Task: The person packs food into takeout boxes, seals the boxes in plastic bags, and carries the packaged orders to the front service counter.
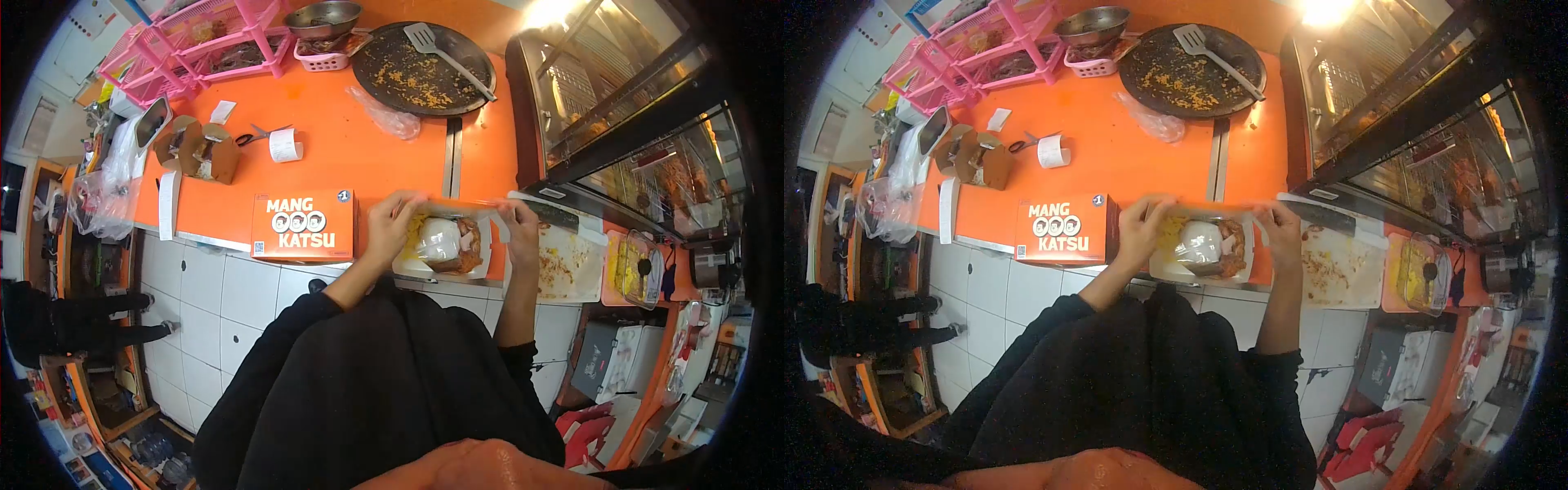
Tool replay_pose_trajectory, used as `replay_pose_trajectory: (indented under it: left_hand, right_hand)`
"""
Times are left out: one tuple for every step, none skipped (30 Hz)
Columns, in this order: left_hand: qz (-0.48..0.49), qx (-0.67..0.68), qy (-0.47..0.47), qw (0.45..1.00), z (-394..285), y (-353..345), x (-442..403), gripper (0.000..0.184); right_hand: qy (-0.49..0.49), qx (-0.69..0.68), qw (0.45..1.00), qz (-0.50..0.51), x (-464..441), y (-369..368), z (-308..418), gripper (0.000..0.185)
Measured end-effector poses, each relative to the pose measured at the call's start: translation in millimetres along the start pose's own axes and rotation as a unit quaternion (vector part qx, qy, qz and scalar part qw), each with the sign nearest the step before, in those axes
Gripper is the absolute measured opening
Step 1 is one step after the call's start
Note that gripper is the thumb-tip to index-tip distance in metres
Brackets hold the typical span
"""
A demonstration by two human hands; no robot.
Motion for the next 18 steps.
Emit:
replay_pose_trajectory:
  left_hand:
    - [0.033, -0.03, -0.034, 0.998, 2.0, 2.8, 7.6, 0.015]
    - [0.066, -0.06, -0.068, 0.994, 1.0, 4.8, 15.1, 0.014]
    - [0.101, -0.118, -0.097, 0.983, -3.9, 6.7, 21.6, 0.015]
    - [0.135, -0.175, -0.125, 0.967, -8.7, 8.5, 28.2, 0.017]
    - [0.168, -0.231, -0.152, 0.946, -12.0, 7.5, 35.2, 0.019]
    - [0.176, -0.241, -0.149, 0.943, -11.7, 6.4, 42.8, 0.019]
    - [0.182, -0.251, -0.146, 0.94, -11.3, 4.7, 51.4, 0.02]
    - [0.189, -0.261, -0.143, 0.936, -10.8, 4.2, 59.3, 0.02]
    - [0.22, -0.246, -0.119, 0.937, 3.0, 5.5, 65.5, 0.028]
    - [0.207, -0.235, -0.105, 0.944, 15.6, 7.2, 69.2, 0.031]
    - [0.194, -0.225, -0.092, 0.95, 18.0, 7.9, 70.1, 0.034]
    - [0.182, -0.215, -0.078, 0.956, 20.3, 9.2, 71.0, 0.036]
    - [0.152, -0.203, -0.075, 0.964, 21.6, 10.5, 71.1, 0.038]
    - [0.123, -0.192, -0.071, 0.971, 13.9, 9.1, 67.3, 0.039]
    - [0.093, -0.181, -0.068, 0.977, 6.5, 8.0, 62.4, 0.04]
    - [0.071, -0.196, -0.078, 0.975, 0.2, 7.0, 56.9, 0.038]
    - [0.048, -0.211, -0.088, 0.972, -5.7, 6.2, 50.3, 0.036]
    - [0.025, -0.226, -0.098, 0.969, -13.0, 5.4, 43.6, 0.034]
  right_hand:
    - [-0.031, -0.01, 0.999, 0.033, 8.9, 9.1, -8.0, 0.019]
    - [-0.063, -0.02, 0.996, 0.067, 17.9, 11.9, -13.6, 0.019]
    - [-0.028, -0.002, 0.994, 0.107, 25.1, 8.6, -9.9, 0.019]
    - [0.006, 0.014, 0.989, 0.147, 33.1, 3.9, -5.9, 0.019]
    - [0.039, 0.031, 0.981, 0.187, 41.7, -1.3, -3.1, 0.02]
    - [0.032, 0.032, 0.983, 0.176, 50.1, -2.6, -11.5, 0.022]
    - [0.025, 0.032, 0.985, 0.167, 58.1, -4.6, -26.4, 0.024]
    - [0.019, 0.033, 0.987, 0.157, 65.6, -7.6, -36.6, 0.027]
    - [0.004, -0.011, 0.989, 0.15, 70.5, -16.0, -40.8, 0.025]
    - [-0.021, -0.035, 0.99, 0.137, 73.4, -19.6, -43.2, 0.025]
    - [-0.047, -0.06, 0.99, 0.122, 75.9, -23.2, -43.9, 0.026]
    - [-0.071, -0.085, 0.988, 0.107, 76.6, -26.8, -44.8, 0.026]
    - [-0.085, -0.087, 0.988, 0.091, 77.2, -28.4, -42.3, 0.027]
    - [-0.098, -0.089, 0.988, 0.075, 76.8, -32.3, -30.0, 0.029]
    - [-0.11, -0.091, 0.988, 0.059, 75.3, -33.7, -23.1, 0.03]
    - [-0.094, -0.028, 0.994, 0.047, 71.5, -29.6, -19.6, 0.03]
    - [-0.078, 0.035, 0.996, 0.035, 66.5, -23.2, -15.8, 0.031]
    - [-0.061, 0.098, 0.993, 0.023, 60.6, -19.5, -10.5, 0.032]
Point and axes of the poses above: each hand's wrist, its own x-axis away from the middle knuckle, its own y-axis out of the back of the hand, z = x × y, the point moved 4 cm from there along -x, towards the middle knuckle, and after that the axes turned 14 degrees about z, right-handed, at the moved point
